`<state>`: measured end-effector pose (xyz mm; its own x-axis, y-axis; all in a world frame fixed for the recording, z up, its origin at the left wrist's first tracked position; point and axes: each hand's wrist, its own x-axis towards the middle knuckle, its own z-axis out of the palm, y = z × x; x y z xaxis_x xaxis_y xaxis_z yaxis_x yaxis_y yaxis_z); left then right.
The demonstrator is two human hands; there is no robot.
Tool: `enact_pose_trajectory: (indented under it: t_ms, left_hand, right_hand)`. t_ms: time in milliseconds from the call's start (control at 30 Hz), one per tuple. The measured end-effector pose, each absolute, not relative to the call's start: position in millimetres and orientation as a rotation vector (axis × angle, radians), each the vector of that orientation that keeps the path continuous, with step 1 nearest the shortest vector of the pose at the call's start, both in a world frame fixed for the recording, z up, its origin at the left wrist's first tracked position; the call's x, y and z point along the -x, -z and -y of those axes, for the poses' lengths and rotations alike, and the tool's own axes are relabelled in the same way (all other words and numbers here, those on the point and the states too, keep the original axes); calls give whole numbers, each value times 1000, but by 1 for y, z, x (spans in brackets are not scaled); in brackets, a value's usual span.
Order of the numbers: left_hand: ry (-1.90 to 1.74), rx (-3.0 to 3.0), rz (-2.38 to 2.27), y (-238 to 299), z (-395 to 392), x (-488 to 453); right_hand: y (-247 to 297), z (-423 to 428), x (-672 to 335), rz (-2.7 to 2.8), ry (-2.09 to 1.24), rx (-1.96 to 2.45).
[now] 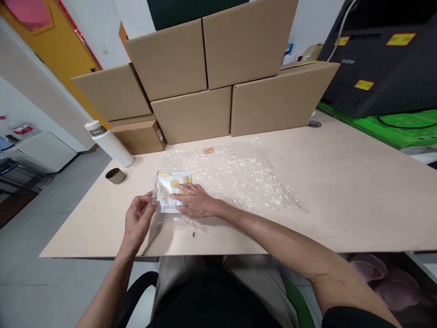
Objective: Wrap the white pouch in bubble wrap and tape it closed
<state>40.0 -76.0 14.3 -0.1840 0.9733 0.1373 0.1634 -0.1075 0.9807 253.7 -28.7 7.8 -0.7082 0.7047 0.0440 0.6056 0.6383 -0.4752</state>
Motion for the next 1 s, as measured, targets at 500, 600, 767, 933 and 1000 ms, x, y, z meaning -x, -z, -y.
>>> enact_pose_trajectory:
  t_ms: [500,600,767,933,1000]
  left_hand:
    - [-1218,-781,-1306,-13,70,-34]
    - [-1222,-794,-1351,-12,70,-35]
    - [-1216,-818,-1336,-9,72,-36]
    - [-1225,-829,-1289,-11,75,-39]
    - [-1253,-851,-1328,-17,77,-41]
  right_hand:
    - [1,24,-255,2648,-595,746]
    - [2,19,-251,2632,-651,696]
    - [10,13,-244,2296,-709,1022]
    - [15,11,-237,2342,-720,919]
    - [12,14,-236,2347,-750,870]
